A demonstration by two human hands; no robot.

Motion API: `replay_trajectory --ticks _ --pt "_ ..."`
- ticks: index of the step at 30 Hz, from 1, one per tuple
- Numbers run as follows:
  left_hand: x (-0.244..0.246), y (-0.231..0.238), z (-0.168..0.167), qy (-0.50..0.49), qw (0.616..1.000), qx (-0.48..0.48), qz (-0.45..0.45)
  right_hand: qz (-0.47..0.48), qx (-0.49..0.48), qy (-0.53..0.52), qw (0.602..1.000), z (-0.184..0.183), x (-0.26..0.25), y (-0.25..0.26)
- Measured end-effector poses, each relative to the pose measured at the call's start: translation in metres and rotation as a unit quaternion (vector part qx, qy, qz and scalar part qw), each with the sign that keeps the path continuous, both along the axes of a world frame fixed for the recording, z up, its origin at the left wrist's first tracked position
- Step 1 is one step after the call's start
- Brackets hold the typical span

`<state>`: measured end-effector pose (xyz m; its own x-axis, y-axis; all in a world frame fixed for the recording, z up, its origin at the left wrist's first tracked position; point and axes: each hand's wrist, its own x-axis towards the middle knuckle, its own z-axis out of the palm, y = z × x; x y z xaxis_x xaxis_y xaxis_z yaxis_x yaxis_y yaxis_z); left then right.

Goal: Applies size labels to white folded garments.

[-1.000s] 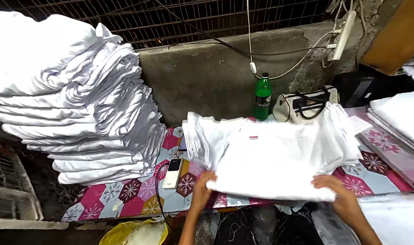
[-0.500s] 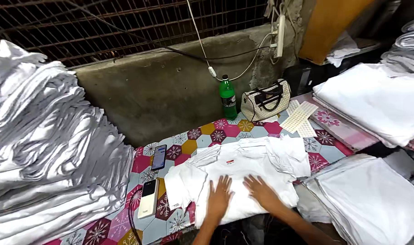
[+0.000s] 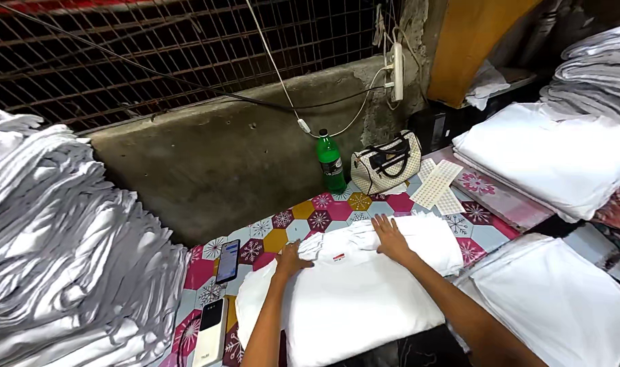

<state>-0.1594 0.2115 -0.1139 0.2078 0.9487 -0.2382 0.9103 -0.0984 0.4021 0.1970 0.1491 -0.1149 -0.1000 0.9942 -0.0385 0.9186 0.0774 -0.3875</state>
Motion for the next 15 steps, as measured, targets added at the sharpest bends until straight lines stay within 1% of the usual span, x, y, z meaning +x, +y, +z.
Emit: replay_trajectory --ticks 3,5,6,8,10,11,13,15 --pt "0.006 0.011 0.006 0.034 0.999 0.01 -0.034 0.018 -0.058 -0.019 0.998 0.002 0.003 0.023" --pt "0.004 0.003 0.002 -0.011 0.994 0.074 -0.076 0.034 -0.081 -0.008 0.996 0.001 0.009 0.032" --pt "0.002 -0.005 -0.002 -0.043 0.985 0.132 -0.106 0.039 -0.085 0.008 0.996 0.0 0.013 0.035" --pt "0.001 -0.035 -0.005 -0.089 0.947 0.254 -0.176 0.037 -0.08 0.038 0.995 -0.003 0.023 0.041" --pt "0.006 -0.074 -0.007 -0.083 0.908 0.345 -0.224 0.033 -0.067 0.056 0.996 -0.006 0.03 0.045" --pt "0.009 -0.093 -0.014 -0.074 0.888 0.387 -0.238 0.035 -0.057 0.062 0.996 -0.009 0.032 0.045" --pt "0.012 -0.119 -0.032 -0.056 0.86 0.439 -0.253 0.059 -0.025 0.08 0.995 -0.014 0.036 0.044" --pt "0.01 -0.13 -0.045 -0.036 0.851 0.456 -0.259 0.102 0.05 0.105 0.988 -0.023 0.04 0.039"
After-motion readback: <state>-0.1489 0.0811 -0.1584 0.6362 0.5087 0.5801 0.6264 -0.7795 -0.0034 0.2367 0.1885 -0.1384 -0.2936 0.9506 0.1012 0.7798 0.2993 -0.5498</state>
